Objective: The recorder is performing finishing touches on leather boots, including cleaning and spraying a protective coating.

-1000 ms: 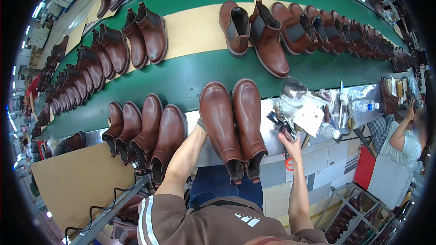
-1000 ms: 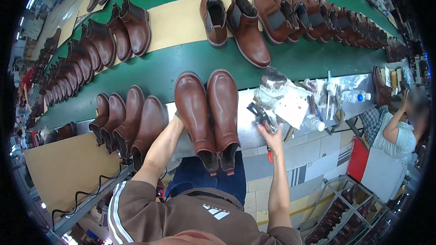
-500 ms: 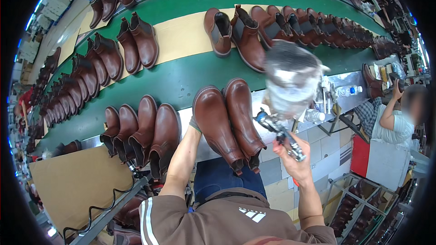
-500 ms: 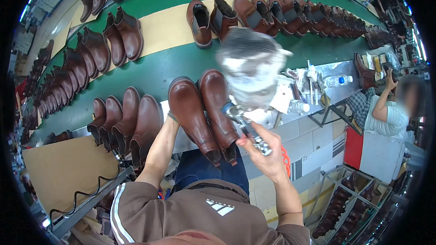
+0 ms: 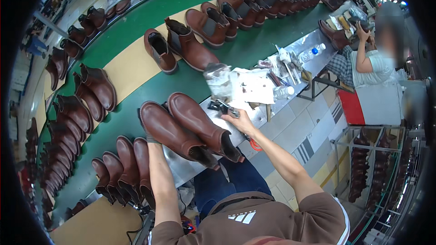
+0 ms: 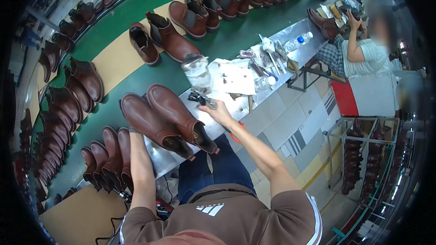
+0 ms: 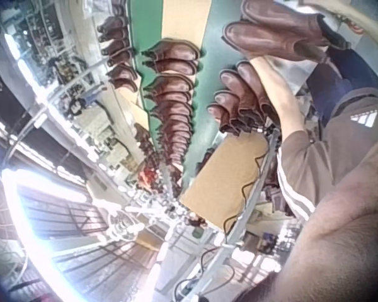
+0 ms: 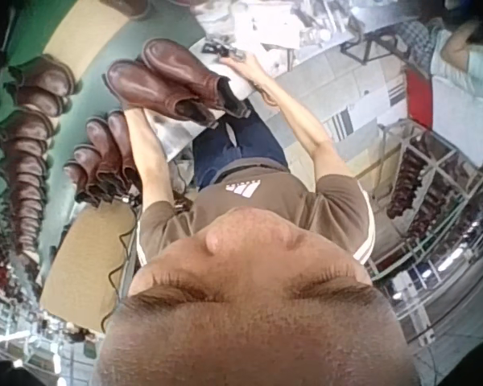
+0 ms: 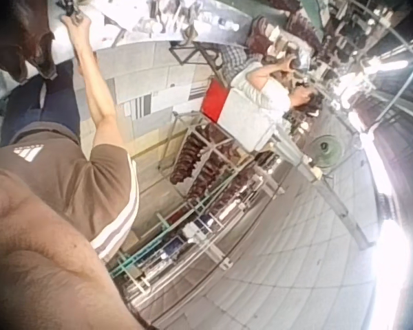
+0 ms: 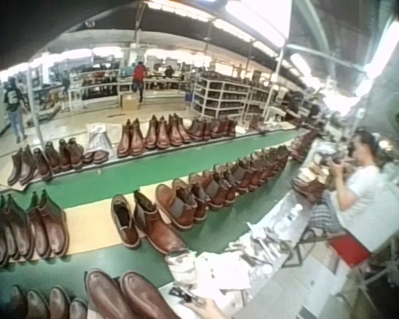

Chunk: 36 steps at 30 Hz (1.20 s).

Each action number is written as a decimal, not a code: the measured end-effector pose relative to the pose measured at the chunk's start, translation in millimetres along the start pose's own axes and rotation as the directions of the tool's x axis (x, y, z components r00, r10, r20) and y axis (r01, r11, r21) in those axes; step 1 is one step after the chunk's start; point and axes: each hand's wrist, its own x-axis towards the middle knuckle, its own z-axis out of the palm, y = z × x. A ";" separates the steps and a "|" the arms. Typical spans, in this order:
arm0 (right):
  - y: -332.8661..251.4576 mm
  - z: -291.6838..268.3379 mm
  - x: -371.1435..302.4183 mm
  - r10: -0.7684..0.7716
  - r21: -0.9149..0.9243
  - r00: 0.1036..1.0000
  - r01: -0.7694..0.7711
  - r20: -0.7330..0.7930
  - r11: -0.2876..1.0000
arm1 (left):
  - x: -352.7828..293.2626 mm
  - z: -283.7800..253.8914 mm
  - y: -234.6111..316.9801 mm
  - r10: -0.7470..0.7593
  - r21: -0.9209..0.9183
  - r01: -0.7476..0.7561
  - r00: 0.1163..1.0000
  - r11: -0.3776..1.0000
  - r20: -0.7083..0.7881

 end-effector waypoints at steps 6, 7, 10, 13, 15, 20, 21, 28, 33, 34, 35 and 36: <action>-16.4 -67.9 32.6 -0.490 -0.559 0.815 0.262 -0.308 0.787 | 23.4 18.3 39.7 -0.196 0.047 0.209 0.960 0.977 -0.202; -22.6 -78.9 52.8 -0.569 -0.674 0.771 0.259 -0.288 0.692 | 26.0 9.2 49.6 -0.205 0.053 0.219 0.959 0.974 -0.198; -9.4 -88.3 121.0 -0.533 -0.906 0.830 0.086 -0.165 0.415 | 45.7 -17.7 89.7 -0.451 0.518 0.569 0.822 0.638 -0.348; -1.8 -101.9 147.2 -0.362 -0.940 0.926 0.023 -0.108 0.340 | 74.2 -30.1 109.7 -0.507 0.627 0.648 0.750 0.433 -0.424; -27.4 -91.6 126.7 -0.460 -0.891 0.876 0.087 -0.145 0.446 | 91.6 -20.3 125.4 -0.644 0.693 0.713 0.482 -0.106 -0.594; -60.8 -110.5 21.0 -0.671 -0.405 0.583 0.535 -0.459 0.742 | 110.9 -8.4 54.9 -0.364 0.723 0.516 0.633 -0.458 -0.683; -46.1 -117.8 1.6 -0.680 -0.314 0.581 0.610 -0.448 0.728 | 111.6 -1.3 31.4 -0.221 0.675 0.604 0.653 -0.424 -0.724; 73.3 -129.6 -86.1 -0.167 0.923 0.918 0.377 -0.360 0.084 | 77.5 -15.1 -14.9 -0.095 0.655 0.669 0.722 0.351 -0.686; 40.8 -173.0 -30.8 0.075 0.737 0.951 0.182 -0.300 0.651 | 99.3 78.9 -31.1 -0.024 0.817 0.529 0.842 0.231 -0.539; 48.0 -172.9 -22.4 0.020 0.648 0.956 0.182 -0.292 0.740 | 103.6 100.0 -30.7 -0.030 0.849 0.488 0.870 0.205 -0.493; 56.1 -171.8 -16.4 -0.032 0.544 0.959 0.187 -0.281 0.818 | 108.8 120.2 -32.7 -0.043 0.878 0.443 0.895 0.182 -0.443; 55.3 -165.0 -20.6 0.042 0.574 0.963 0.124 -0.267 0.809 | 108.5 144.4 -39.2 -0.028 0.840 0.481 0.871 0.249 -0.491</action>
